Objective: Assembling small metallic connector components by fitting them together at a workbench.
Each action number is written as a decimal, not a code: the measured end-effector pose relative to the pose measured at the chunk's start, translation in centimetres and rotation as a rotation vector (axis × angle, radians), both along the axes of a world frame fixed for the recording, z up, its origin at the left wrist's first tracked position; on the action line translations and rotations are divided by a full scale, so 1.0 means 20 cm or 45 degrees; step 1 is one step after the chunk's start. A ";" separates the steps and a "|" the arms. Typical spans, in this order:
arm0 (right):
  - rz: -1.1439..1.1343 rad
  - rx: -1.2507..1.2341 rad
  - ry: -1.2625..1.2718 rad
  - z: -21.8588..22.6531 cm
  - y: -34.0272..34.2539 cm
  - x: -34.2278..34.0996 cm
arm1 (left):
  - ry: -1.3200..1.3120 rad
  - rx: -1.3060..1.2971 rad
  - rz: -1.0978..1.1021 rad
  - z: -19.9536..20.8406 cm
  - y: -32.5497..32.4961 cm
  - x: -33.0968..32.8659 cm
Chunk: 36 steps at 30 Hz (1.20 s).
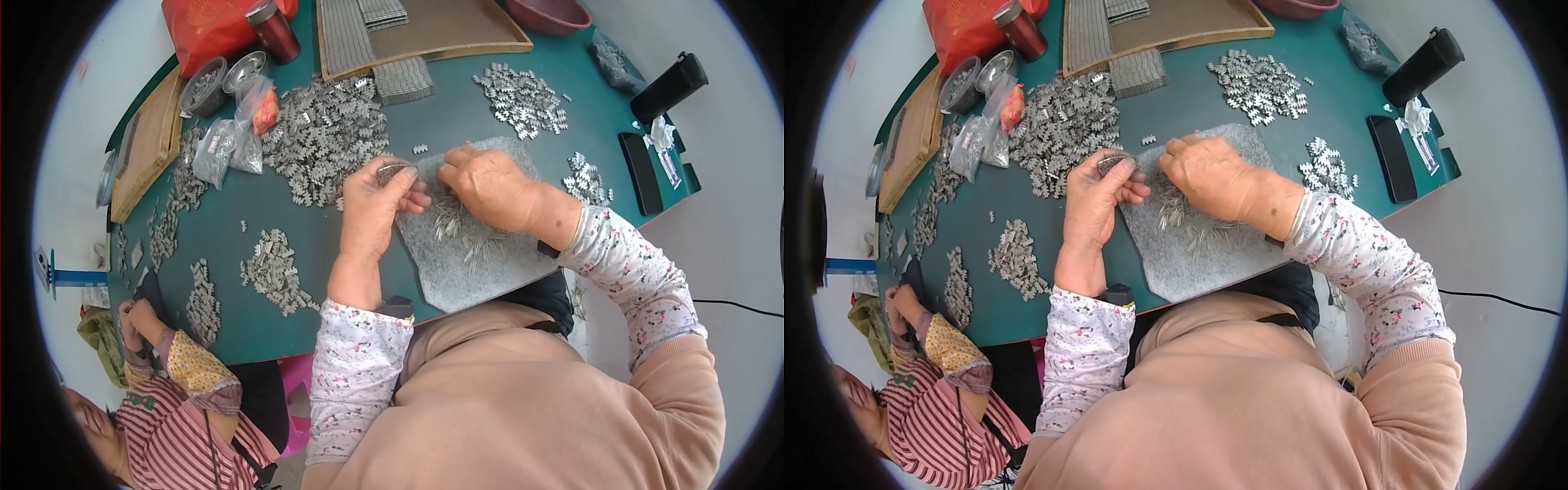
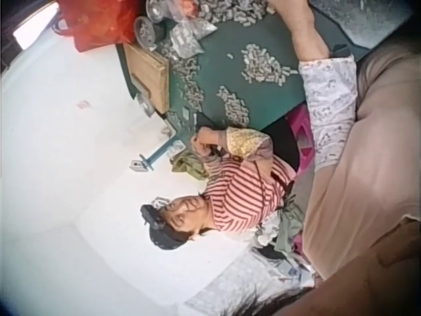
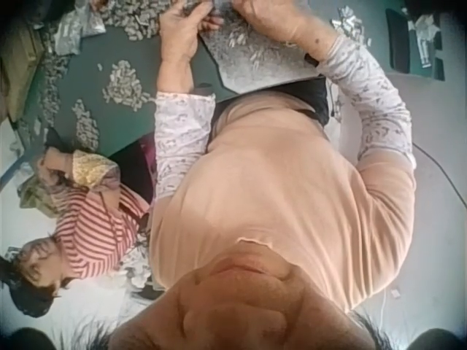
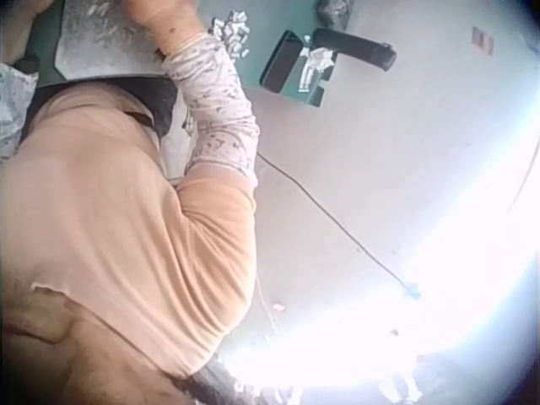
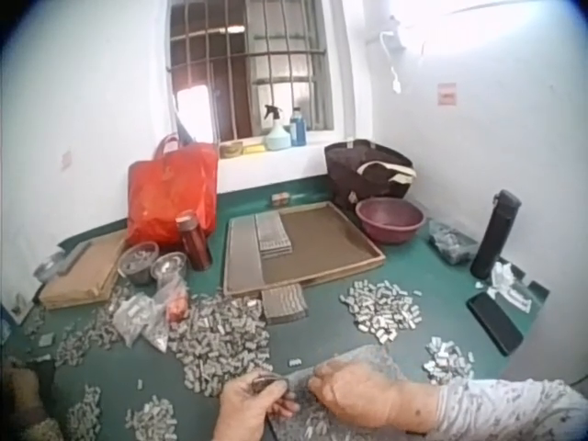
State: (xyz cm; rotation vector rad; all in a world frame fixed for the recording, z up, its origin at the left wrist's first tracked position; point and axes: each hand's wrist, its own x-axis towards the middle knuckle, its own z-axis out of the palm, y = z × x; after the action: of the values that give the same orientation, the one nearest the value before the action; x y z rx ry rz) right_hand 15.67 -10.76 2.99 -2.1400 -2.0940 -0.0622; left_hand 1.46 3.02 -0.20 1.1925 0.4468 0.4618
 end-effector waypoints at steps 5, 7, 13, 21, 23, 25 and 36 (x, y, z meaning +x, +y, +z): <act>0.021 0.103 0.073 -0.04 -0.01 0.04 | -0.017 0.024 -0.012 0.01 -0.01 0.00; 0.000 0.103 0.171 0.00 -0.01 0.05 | -0.019 0.040 -0.050 0.01 -0.02 0.00; -0.049 0.373 0.829 0.10 0.01 0.05 | -0.005 0.198 -0.099 0.01 -0.04 0.01; -0.135 0.164 1.138 0.11 0.04 0.05 | 0.025 0.248 -0.157 0.02 -0.07 0.02; -0.117 0.208 1.145 0.10 0.04 0.05 | 0.024 0.249 -0.163 0.02 -0.07 0.03; -0.095 0.251 1.153 0.09 0.05 0.05 | 0.026 0.259 -0.158 0.02 -0.08 0.02; 0.039 0.292 0.778 0.12 0.04 0.03 | 0.065 0.434 -0.085 -0.01 -0.09 0.02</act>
State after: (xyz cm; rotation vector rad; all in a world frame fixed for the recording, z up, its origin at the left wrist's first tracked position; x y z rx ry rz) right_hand 16.23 -9.88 5.42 -1.7088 -1.6678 0.3013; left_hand 1.93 1.23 -0.40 1.5463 0.3792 0.4625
